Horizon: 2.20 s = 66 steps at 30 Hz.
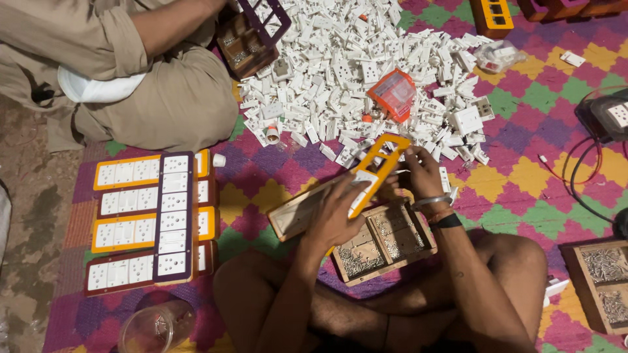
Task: The person sits on a mat and assembles white electrical socket modules into a yellow plastic strip. They pick up each module, place it into a slot, and secure it with small metal pins from a wooden box. The person repeats this process for multiple modules along the strip.
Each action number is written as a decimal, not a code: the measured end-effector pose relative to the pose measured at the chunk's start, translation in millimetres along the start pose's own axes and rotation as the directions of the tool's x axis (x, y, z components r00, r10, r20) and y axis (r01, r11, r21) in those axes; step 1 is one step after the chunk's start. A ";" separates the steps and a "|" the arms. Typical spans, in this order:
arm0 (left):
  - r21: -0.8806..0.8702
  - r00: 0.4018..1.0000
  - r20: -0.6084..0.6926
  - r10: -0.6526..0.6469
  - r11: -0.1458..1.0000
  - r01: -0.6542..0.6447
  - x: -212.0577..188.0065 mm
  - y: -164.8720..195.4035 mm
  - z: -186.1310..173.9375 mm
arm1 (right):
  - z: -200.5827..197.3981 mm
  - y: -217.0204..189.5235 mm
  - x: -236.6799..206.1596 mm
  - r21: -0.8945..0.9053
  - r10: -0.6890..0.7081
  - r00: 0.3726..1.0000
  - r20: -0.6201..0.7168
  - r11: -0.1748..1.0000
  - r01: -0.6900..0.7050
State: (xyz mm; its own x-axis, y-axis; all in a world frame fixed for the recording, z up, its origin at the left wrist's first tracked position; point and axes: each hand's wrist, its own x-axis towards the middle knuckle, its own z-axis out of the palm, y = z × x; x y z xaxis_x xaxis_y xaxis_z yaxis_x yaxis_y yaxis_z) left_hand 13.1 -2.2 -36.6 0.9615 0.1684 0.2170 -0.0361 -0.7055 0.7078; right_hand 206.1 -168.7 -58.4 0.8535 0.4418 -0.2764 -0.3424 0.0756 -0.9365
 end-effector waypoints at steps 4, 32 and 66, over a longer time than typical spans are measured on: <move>-0.248 0.961 -0.035 -0.275 0.934 0.258 7.2 -26.1 8.7 | 16.2 13.8 -34.8 -0.649 -0.184 0.978 0.099 0.733 0.203; -0.820 0.985 0.172 0.012 -0.553 0.149 4.7 -41.1 -15.0 | -26.1 88.7 -113.9 -0.864 -0.207 0.864 0.459 0.122 0.489; -0.887 0.959 0.283 -0.013 -0.383 0.257 3.4 -38.5 -0.8 | 57.2 -1.5 -35.5 0.128 0.119 0.986 0.118 0.983 -0.134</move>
State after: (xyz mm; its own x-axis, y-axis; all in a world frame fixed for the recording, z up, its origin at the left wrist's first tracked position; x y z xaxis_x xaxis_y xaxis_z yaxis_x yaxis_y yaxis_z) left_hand 17.6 26.1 -62.6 0.9997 -0.0246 0.0085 0.0195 0.9245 0.3807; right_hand 153.8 -133.4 -34.8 0.7542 0.5501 -0.3585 -0.5013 0.1297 -0.8555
